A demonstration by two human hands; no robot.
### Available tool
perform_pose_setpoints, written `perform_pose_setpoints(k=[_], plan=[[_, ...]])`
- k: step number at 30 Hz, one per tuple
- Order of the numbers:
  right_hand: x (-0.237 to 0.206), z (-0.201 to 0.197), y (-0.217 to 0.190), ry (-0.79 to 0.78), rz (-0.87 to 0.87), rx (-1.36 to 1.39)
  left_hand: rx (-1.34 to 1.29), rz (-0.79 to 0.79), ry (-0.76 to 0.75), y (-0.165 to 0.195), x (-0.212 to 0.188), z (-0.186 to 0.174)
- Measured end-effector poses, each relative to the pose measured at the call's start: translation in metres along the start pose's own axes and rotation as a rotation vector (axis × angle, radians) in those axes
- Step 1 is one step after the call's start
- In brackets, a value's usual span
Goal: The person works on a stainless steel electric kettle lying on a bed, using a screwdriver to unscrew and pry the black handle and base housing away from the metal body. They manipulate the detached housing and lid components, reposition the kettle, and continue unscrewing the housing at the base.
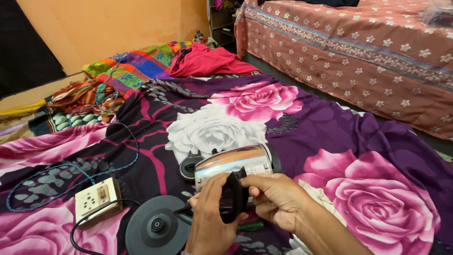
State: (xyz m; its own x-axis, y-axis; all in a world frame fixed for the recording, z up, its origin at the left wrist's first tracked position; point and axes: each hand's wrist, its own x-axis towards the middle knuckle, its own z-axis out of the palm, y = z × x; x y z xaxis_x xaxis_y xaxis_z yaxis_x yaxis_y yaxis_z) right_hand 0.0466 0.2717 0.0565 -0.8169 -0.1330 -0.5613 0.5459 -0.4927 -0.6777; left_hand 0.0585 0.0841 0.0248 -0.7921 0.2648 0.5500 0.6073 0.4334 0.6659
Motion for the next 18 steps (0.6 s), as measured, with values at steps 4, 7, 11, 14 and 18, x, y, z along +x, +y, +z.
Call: perform_pose_setpoints(k=[4, 7, 11, 14, 18], plan=[[0.007, -0.001, 0.005, 0.090, 0.033, 0.082, 0.000, 0.018, 0.004, 0.001, 0.000, 0.001], [0.006, 0.005, 0.008, 0.183, -0.031, 0.077, -0.006, 0.022, 0.017, 0.003, 0.001, 0.001], [-0.003, 0.015, 0.007, 0.228, -0.136, 0.060, 0.016, 0.016, 0.019, 0.008, 0.006, -0.004], [-0.009, 0.016, 0.004, 0.222, -0.144, 0.085, 0.028, -0.069, -0.042, 0.012, 0.010, -0.009], [-0.010, 0.014, 0.004, 0.174, -0.204, 0.041, -0.004, -0.052, -0.050, 0.019, 0.010, -0.011]])
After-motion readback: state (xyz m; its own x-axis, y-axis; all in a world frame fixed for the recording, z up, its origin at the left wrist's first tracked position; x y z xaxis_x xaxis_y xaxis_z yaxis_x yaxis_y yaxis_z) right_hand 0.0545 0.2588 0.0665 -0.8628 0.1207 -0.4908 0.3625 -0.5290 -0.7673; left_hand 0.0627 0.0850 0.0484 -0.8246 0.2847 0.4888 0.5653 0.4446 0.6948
